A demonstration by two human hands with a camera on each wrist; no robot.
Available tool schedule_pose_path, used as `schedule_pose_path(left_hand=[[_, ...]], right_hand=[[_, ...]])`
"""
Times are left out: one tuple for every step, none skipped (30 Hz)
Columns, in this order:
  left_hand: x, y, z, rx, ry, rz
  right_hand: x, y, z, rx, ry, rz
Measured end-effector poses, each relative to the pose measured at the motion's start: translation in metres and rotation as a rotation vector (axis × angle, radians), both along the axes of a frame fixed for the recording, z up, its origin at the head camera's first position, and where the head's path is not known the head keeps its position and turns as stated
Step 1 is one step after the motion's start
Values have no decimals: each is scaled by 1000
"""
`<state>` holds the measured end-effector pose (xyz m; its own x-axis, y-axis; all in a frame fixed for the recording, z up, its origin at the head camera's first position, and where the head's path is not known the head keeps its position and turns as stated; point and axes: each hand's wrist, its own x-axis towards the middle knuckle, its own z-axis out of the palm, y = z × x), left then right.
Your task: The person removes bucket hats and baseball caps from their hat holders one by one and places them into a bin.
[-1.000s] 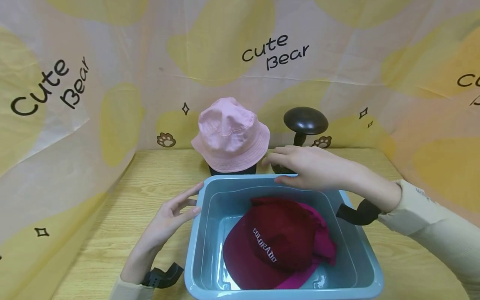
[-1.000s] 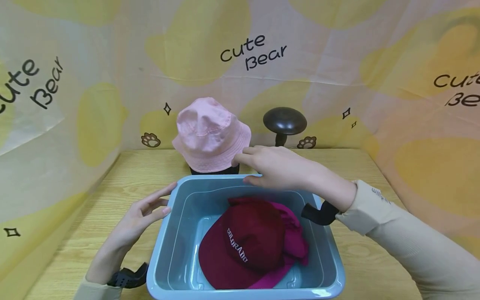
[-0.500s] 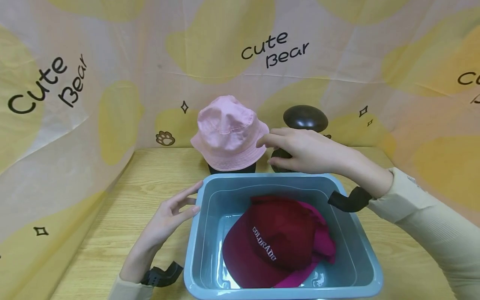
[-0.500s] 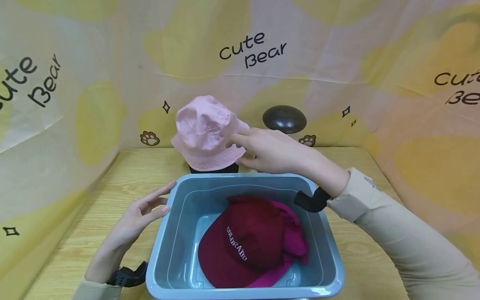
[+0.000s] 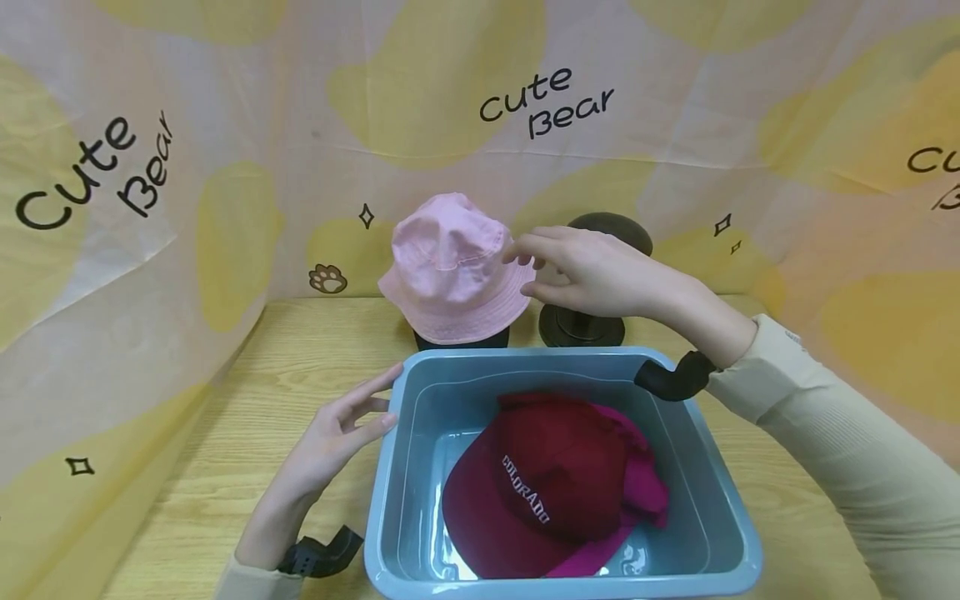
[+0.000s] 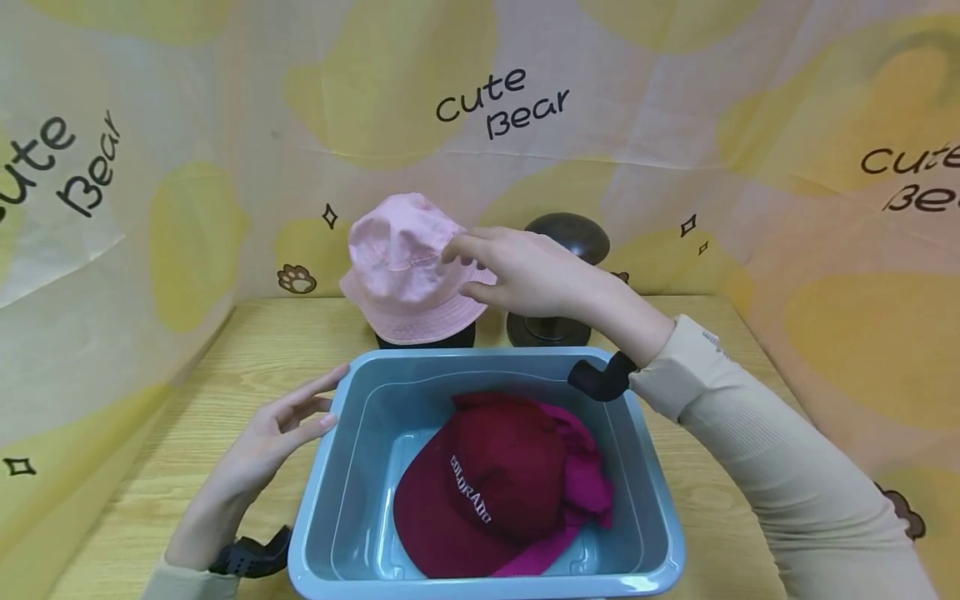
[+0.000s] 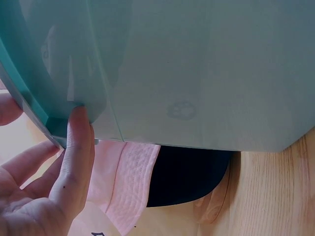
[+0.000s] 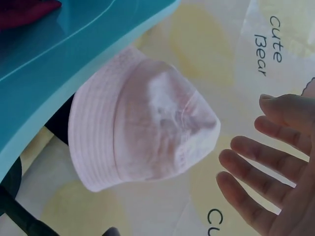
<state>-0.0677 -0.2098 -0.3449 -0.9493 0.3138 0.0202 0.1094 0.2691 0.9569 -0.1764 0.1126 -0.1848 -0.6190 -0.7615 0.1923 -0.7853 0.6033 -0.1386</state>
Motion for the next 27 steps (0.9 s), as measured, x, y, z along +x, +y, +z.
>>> schedule_pose_path(left_hand=[[0, 0, 0, 0, 1, -1], [-1, 0, 0, 1, 2, -2], [-1, 0, -1, 2, 3, -4], [-1, 0, -1, 4, 4, -6], [-2, 0, -1, 6, 5, -9], [-2, 0, -1, 5, 6, -12], [-2, 0, -1, 4, 6, -14], [-2, 0, -1, 3, 5, -16], [-2, 0, -1, 1, 4, -16], [-2, 0, -2, -2, 2, -15], [-2, 0, -2, -4, 2, -14], [-2, 0, -2, -5, 0, -11], [-2, 0, -2, -6, -1, -9], [-2, 0, -3, -5, -2, -7], [-2, 0, -3, -5, -2, -6], [-2, 0, -3, -2, -2, -7], [-3, 0, -4, -2, -1, -9], [-3, 0, -4, -3, 0, -9], [-4, 0, -4, -3, 2, -10], [-4, 0, -4, -3, 3, -12], [-4, 0, -4, -3, 4, -12], [-5, 0, -4, -2, 3, -13], [-5, 0, -4, -1, 3, -13], [-5, 0, -5, 1, 2, -12], [-5, 0, -5, 4, 1, -12], [-5, -1, -5, 7, -1, -11], [-5, -1, -5, 7, -1, -9]], right_hand=[[-2, 0, 0, -1, -1, -4], [-3, -1, 0, -3, 0, -7], [-5, -1, 0, -6, 0, -8], [-7, -2, 0, -8, -2, -15], [-8, -3, 0, -11, -4, -20], [-10, -4, 0, -14, -7, -23], [-11, -5, -1, -18, -10, -25], [-13, -6, -1, -24, -14, -27], [-14, -7, -1, -30, -19, -30], [-15, -8, -2, -36, -20, -33], [-17, -9, -2, -44, -17, -30], [-19, -11, -3, -51, -17, -31], [-21, -13, -3, -57, -16, -34], [-22, -14, -3, -60, -15, -36], [-24, -15, -3, -61, -13, -40], [-26, -16, -3, -59, -14, -46], [-28, -17, -3, -60, -17, -53], [-29, -18, -2, -58, -18, -59], [-31, -18, -2, -57, -17, -63], [-33, -18, -2, -56, -16, -66], [-35, -19, -1, -59, -14, -69], [-37, -19, -1, -63, -11, -69], [-39, -20, -1, -70, -8, -69], [-41, -21, -2, -77, -5, -67], [-44, -22, -2, -84, -5, -69], [-47, -23, -3, -92, -5, -70], [-49, -24, -3, -102, -6, -74]])
